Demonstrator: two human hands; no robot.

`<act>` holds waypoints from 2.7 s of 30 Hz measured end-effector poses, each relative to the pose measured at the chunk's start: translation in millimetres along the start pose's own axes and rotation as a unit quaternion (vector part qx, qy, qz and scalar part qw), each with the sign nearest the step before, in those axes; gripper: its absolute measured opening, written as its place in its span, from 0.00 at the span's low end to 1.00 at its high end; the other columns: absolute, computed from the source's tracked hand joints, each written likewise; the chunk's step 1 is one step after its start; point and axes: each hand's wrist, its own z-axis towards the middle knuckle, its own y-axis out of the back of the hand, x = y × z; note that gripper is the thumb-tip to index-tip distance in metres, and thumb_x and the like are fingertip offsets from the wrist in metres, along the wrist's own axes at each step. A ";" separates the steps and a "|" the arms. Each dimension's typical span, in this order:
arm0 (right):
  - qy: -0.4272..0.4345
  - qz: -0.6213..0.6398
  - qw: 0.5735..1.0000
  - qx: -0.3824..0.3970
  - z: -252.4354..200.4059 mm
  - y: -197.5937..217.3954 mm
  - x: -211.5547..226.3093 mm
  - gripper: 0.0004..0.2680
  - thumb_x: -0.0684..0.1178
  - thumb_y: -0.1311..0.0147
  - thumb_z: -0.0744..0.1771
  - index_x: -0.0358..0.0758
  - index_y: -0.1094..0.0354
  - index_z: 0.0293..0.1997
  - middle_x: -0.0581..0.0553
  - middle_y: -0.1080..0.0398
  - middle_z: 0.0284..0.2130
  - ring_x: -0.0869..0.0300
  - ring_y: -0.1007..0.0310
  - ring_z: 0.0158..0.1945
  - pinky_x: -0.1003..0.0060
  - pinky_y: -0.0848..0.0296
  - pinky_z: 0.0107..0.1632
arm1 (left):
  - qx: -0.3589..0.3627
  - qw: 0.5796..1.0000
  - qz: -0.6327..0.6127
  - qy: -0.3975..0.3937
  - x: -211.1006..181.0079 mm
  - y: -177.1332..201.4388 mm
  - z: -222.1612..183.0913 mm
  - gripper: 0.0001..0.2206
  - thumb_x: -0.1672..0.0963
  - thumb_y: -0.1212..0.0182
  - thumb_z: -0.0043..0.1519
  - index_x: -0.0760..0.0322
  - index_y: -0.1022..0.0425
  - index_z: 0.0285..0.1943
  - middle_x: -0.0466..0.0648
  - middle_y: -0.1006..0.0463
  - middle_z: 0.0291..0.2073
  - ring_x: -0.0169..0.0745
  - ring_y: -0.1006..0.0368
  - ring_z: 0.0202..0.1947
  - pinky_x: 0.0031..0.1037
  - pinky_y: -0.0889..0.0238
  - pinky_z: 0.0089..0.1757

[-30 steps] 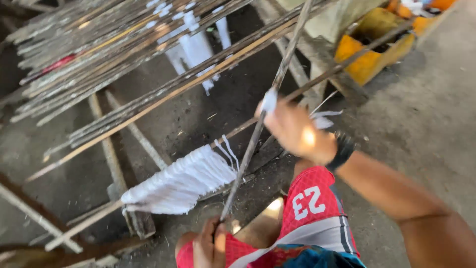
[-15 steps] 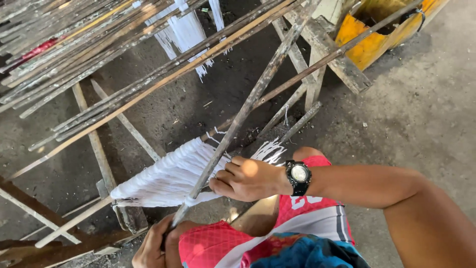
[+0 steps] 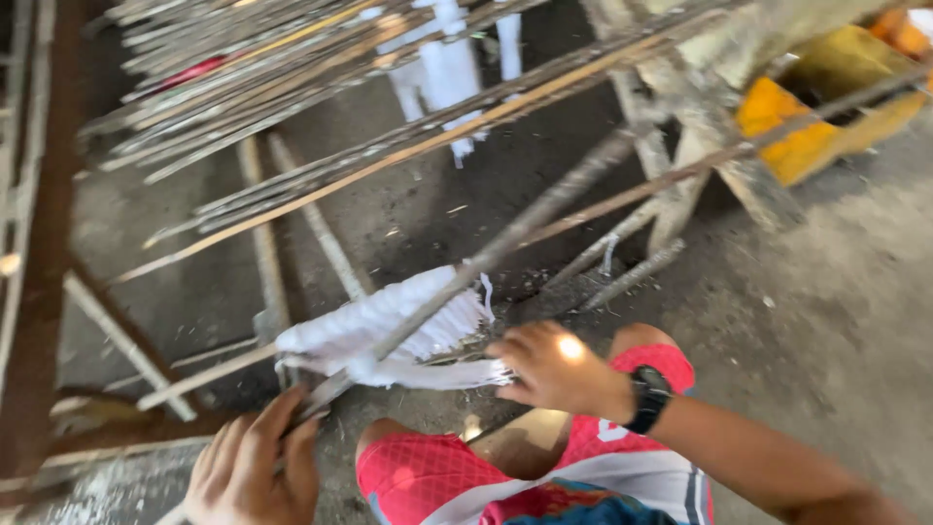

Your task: Tying and arranging white threads on a wooden loom frame to prepare for weaving.

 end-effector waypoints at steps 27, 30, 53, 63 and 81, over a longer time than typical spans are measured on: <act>0.044 0.060 0.979 -0.191 52.7 167.0 -38.1 0.07 0.41 0.59 0.64 0.30 0.36 0.40 0.40 0.31 0.35 0.62 0.31 0.25 0.73 0.30 0.27 | -0.011 0.998 0.045 -0.047 8.1 25.6 36.3 0.12 0.53 0.47 0.55 0.67 0.27 0.32 0.43 0.28 0.21 0.31 0.37 0.17 0.21 0.45 0.22; -0.089 -0.039 0.989 -0.111 55.7 163.2 -90.1 0.13 0.52 0.63 0.65 0.32 0.38 0.44 0.40 0.31 0.37 0.54 0.30 0.38 0.64 0.30 0.38 | -0.060 0.986 0.132 -0.085 16.4 26.3 85.9 0.17 0.51 0.55 0.63 0.67 0.26 0.31 0.39 0.37 0.15 0.25 0.51 0.12 0.14 0.62 0.17; -0.378 -0.095 0.921 -0.029 51.3 146.1 -134.6 0.15 0.61 0.59 0.63 0.45 0.35 0.44 0.50 0.29 0.33 0.54 0.31 0.40 0.58 0.33 0.41 | -0.096 0.994 0.052 0.013 64.9 -209.9 255.1 0.09 0.49 0.37 0.51 0.51 0.30 0.29 0.39 0.29 0.21 0.45 0.28 0.24 0.39 0.43 0.32; -0.379 -0.101 0.919 -0.047 52.4 144.7 -132.6 0.13 0.60 0.58 0.62 0.46 0.35 0.42 0.50 0.29 0.32 0.54 0.30 0.39 0.59 0.32 0.40 | 0.057 0.998 0.030 0.020 116.6 -240.8 193.7 0.10 0.47 0.47 0.58 0.49 0.29 0.34 0.37 0.28 0.24 0.41 0.29 0.28 0.36 0.44 0.38; -0.384 -0.110 0.915 -0.056 56.9 145.3 -127.4 0.13 0.59 0.58 0.63 0.44 0.34 0.41 0.49 0.29 0.30 0.56 0.29 0.38 0.63 0.32 0.39 | 0.292 0.931 0.143 0.163 81.1 -275.3 210.8 0.14 0.52 0.48 0.55 0.50 0.36 0.50 0.51 0.27 0.35 0.51 0.28 0.36 0.40 0.38 0.38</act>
